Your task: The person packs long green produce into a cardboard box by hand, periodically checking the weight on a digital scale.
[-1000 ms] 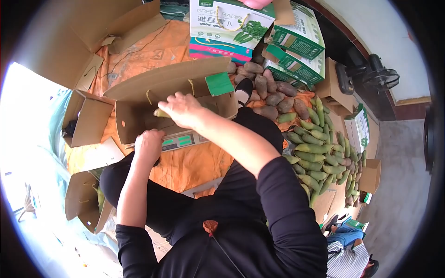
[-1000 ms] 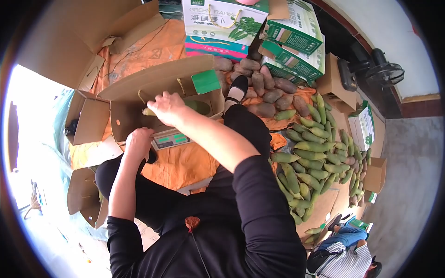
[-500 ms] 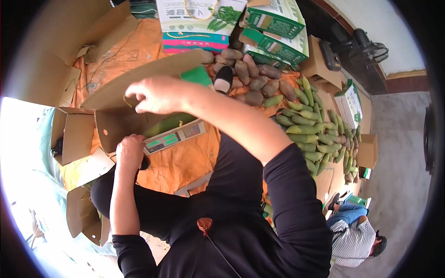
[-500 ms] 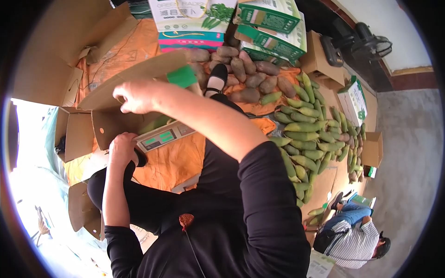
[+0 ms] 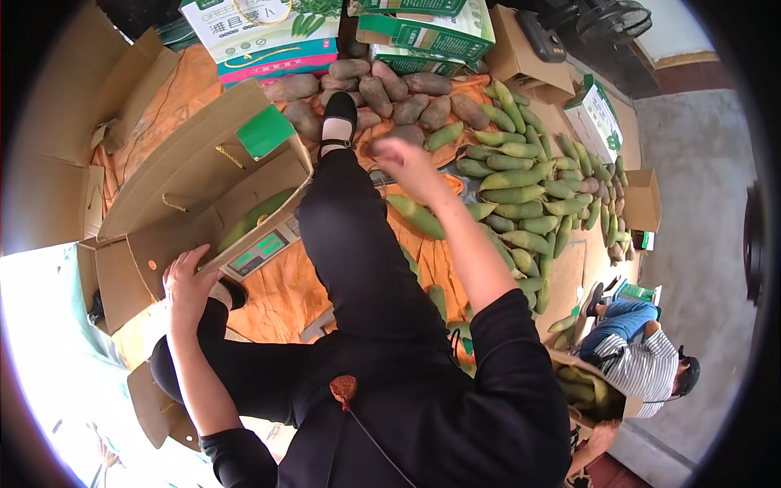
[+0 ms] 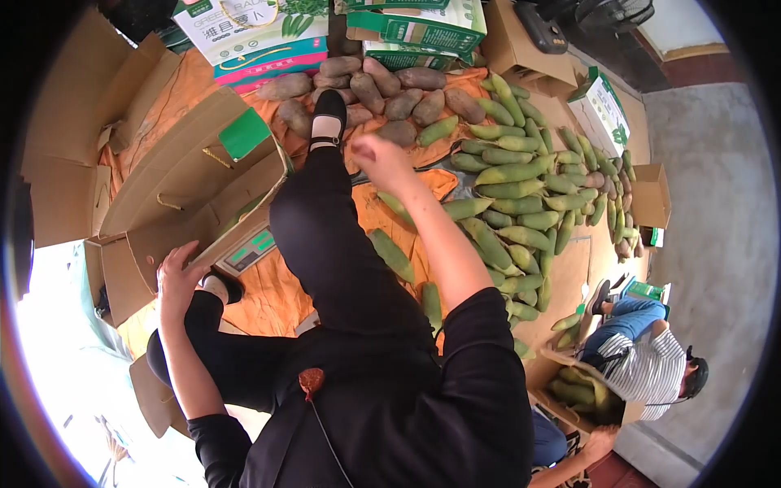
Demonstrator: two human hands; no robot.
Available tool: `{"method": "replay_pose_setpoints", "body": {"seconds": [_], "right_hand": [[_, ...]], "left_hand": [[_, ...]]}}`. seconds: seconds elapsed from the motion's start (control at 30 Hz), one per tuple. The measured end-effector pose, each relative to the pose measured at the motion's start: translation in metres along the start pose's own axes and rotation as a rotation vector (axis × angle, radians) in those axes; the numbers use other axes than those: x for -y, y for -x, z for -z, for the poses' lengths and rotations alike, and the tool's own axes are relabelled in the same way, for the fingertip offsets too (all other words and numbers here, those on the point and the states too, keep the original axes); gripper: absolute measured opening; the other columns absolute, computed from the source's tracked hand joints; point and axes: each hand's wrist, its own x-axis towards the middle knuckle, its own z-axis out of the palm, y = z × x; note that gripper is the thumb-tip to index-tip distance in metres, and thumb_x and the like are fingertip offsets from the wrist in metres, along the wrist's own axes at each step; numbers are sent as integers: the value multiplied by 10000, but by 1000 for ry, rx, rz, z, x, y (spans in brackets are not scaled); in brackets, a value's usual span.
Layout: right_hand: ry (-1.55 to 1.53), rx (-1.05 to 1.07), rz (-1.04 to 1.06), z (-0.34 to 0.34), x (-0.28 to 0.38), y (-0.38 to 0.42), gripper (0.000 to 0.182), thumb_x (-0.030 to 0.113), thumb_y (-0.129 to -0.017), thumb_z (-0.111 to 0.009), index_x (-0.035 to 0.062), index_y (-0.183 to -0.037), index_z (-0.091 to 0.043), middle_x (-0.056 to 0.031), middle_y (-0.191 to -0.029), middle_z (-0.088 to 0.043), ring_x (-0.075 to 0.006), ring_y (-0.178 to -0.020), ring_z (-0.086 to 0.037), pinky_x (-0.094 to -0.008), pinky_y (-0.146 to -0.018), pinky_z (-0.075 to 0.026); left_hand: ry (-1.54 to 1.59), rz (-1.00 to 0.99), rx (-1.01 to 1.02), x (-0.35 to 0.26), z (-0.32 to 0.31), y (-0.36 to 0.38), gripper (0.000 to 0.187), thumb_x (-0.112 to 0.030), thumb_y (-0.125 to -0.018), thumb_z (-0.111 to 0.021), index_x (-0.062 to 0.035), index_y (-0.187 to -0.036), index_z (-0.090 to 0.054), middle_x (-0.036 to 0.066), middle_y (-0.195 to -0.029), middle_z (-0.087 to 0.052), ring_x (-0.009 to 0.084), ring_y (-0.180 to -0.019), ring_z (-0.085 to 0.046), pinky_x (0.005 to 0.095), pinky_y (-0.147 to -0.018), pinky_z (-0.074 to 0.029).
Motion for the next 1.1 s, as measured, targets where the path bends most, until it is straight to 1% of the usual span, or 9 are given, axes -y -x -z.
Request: {"method": "replay_pose_setpoints", "body": {"seconds": [0.1, 0.17, 0.3, 0.4, 0.77, 0.83, 0.93, 1.03, 1.1], "right_hand": [[-47, 131, -243, -28, -59, 36, 295, 147, -845, -655, 32, -1115, -627, -153, -949, -695, -251, -884, -674, -355, -749, -520], [185, 145, -193, -55, -87, 57, 287, 190, -855, -624, 50, -1105, -639, -193, -975, -690, -318, -926, -669, -386, -765, -518], [163, 290, -225, -89, -79, 75, 299, 236, -860, -599, 60, -1098, -643, -218, -977, -681, -377, -949, -651, -421, -795, -512], [-89, 486, -383, -91, -51, 77, 331, 262, -855, -594, 52, -1109, -632, -222, -981, -677, -396, -959, -642, -443, -829, -507], [-30, 345, -361, -100, -87, 67, 350, 214, -841, -609, 47, -1149, -602, -206, -1034, -669, -389, -1016, -620, -454, -878, -493], [299, 280, -255, -80, -66, 64, 320, 174, -831, -627, 62, -1129, -609, -185, -1087, -654, -363, -1056, -603, -441, -891, -490], [459, 151, -166, -67, -81, 63, 302, 158, -821, -646, 81, -1111, -617, -164, -1110, -640, -343, -1064, -593, -442, -896, -486], [626, -7, -205, -34, -85, 64, 317, 188, -805, -675, 105, -1107, -623, -148, -1060, -647, -339, -1028, -600, -461, -885, -486], [647, -62, -359, -10, -92, 64, 335, 200, -788, -693, 127, -1107, -623, -116, -1072, -638, -326, -1056, -585, -477, -885, -483]], "left_hand": [[26, -14, -20, 4, -1, -2, 486, -115, -681, -761, -36, -1148, -649, 147, -1078, -661, 315, -1005, -611, 406, -940, -422], [38, -2, -29, 4, -2, -3, 487, -111, -680, -761, -33, -1147, -649, 150, -1081, -662, 317, -999, -614, 406, -935, -425], [69, -25, -31, 1, -4, -9, 483, -100, -680, -759, -32, -1146, -650, 149, -1088, -666, 321, -1000, -617, 407, -934, -428], [40, -36, -15, -2, -4, -11, 491, -107, -678, -765, -35, -1150, -649, 143, -1095, -667, 319, -1019, -611, 403, -946, -421], [1, 7, 15, -6, -2, -12, 519, -160, -690, -784, -66, -1181, -643, 118, -1143, -655, 305, -1048, -598, 449, -1037, -340], [-2, 6, 14, -4, -2, -11, 527, -152, -687, -786, -67, -1186, -640, 115, -1138, -656, 303, -1035, -600, 452, -1043, -334], [-12, 14, 14, -9, 2, -9, 529, -144, -685, -786, -63, -1186, -638, 116, -1131, -656, 299, -1024, -601, 440, -1041, -338], [-37, 2, 16, -17, 6, -8, 522, -54, -657, -756, -37, -1167, -648, 144, -1122, -669, 314, -1051, -616, 397, -952, -441], [-30, 9, 22, -13, 3, -7, 525, -93, -670, -770, -47, -1177, -642, 133, -1126, -663, 307, -1039, -610, 405, -992, -396]]}}
